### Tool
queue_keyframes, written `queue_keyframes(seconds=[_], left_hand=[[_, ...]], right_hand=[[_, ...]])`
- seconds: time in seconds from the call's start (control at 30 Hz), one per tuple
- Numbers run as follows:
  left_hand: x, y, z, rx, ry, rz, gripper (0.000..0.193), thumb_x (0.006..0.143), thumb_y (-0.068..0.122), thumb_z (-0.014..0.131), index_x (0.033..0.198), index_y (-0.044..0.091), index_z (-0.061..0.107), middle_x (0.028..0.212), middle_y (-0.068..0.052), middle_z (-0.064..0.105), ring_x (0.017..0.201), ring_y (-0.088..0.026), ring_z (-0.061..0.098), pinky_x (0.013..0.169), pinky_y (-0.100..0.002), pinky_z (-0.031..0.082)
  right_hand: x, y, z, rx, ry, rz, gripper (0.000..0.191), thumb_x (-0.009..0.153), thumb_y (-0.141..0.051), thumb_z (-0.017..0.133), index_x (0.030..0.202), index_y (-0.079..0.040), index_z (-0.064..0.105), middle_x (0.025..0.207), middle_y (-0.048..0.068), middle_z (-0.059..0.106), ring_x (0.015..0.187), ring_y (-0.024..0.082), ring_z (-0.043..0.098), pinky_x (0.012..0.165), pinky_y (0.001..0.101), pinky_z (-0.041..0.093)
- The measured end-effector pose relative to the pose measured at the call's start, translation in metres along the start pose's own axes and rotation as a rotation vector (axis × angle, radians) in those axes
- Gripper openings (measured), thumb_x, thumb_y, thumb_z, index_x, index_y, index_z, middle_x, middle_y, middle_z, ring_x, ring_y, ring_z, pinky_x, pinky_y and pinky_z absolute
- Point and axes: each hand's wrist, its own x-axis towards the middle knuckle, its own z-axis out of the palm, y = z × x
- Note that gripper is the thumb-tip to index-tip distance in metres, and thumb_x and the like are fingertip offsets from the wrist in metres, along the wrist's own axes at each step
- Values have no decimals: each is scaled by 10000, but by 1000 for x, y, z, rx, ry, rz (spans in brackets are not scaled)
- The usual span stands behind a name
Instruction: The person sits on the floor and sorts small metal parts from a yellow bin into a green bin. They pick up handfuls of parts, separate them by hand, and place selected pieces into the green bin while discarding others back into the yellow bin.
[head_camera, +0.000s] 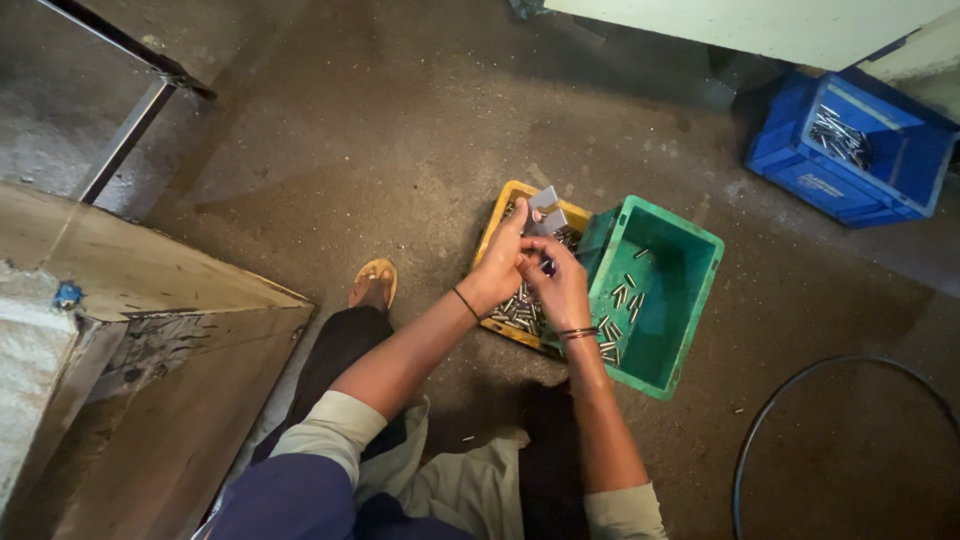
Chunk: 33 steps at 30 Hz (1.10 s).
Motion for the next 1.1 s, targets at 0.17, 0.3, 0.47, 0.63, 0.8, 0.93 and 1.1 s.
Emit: queue_keyframes(seconds=[0.17, 0.3, 0.47, 0.63, 0.8, 0.93, 1.1], left_hand=[[5, -1, -3, -138, -63, 41, 385, 1050, 518, 519, 1027, 138, 568, 904, -20, 622, 749, -130, 593, 637, -287, 525], [-1, 9, 4, 8, 45, 54, 346, 984, 526, 573, 963, 182, 603, 852, 32, 584, 659, -94, 548, 528, -250, 457], [-15, 14, 22, 295, 14, 28, 488, 955, 621, 575, 873, 144, 640, 699, 44, 571, 534, -49, 498, 414, -211, 351], [-27, 21, 32, 416, -10, 80, 552, 965, 657, 569, 809, 131, 628, 671, 70, 525, 521, -28, 478, 411, -198, 343], [-35, 26, 37, 414, -37, 67, 503, 956, 623, 564, 785, 155, 633, 675, 62, 557, 541, -36, 523, 438, -207, 401], [-39, 32, 38, 430, -128, 114, 512, 977, 585, 580, 749, 129, 619, 660, 29, 588, 540, -73, 565, 470, -230, 472], [-43, 31, 36, 495, -174, 124, 545, 998, 601, 563, 735, 124, 586, 646, 30, 572, 514, -70, 529, 463, -238, 437]], right_hand=[[10, 10, -18, 334, -49, 44, 185, 1007, -186, 678, 1144, -64, 703, 978, 37, 686, 827, 119, 646, 651, 263, 550], [13, 6, -41, 742, 34, 244, 172, 1036, -215, 607, 1104, -61, 640, 952, 51, 704, 749, 123, 660, 524, 237, 518], [8, 0, -43, 703, 12, 193, 186, 1023, -130, 662, 1158, -8, 702, 924, 38, 671, 715, 89, 608, 534, 226, 506], [6, -2, -45, 703, 13, 241, 187, 966, -84, 699, 1141, -21, 679, 910, 26, 679, 698, 87, 618, 516, 218, 499], [4, -2, -48, 640, -51, 251, 180, 961, -72, 704, 1130, -26, 666, 907, 29, 686, 700, 92, 632, 524, 215, 503], [4, 5, -49, 666, -77, 240, 152, 962, -72, 698, 1099, -38, 640, 887, 25, 687, 691, 91, 641, 516, 212, 499], [9, 13, -42, 694, -103, 331, 91, 1003, -83, 664, 1069, -30, 632, 851, 36, 692, 664, 94, 639, 495, 207, 486]])
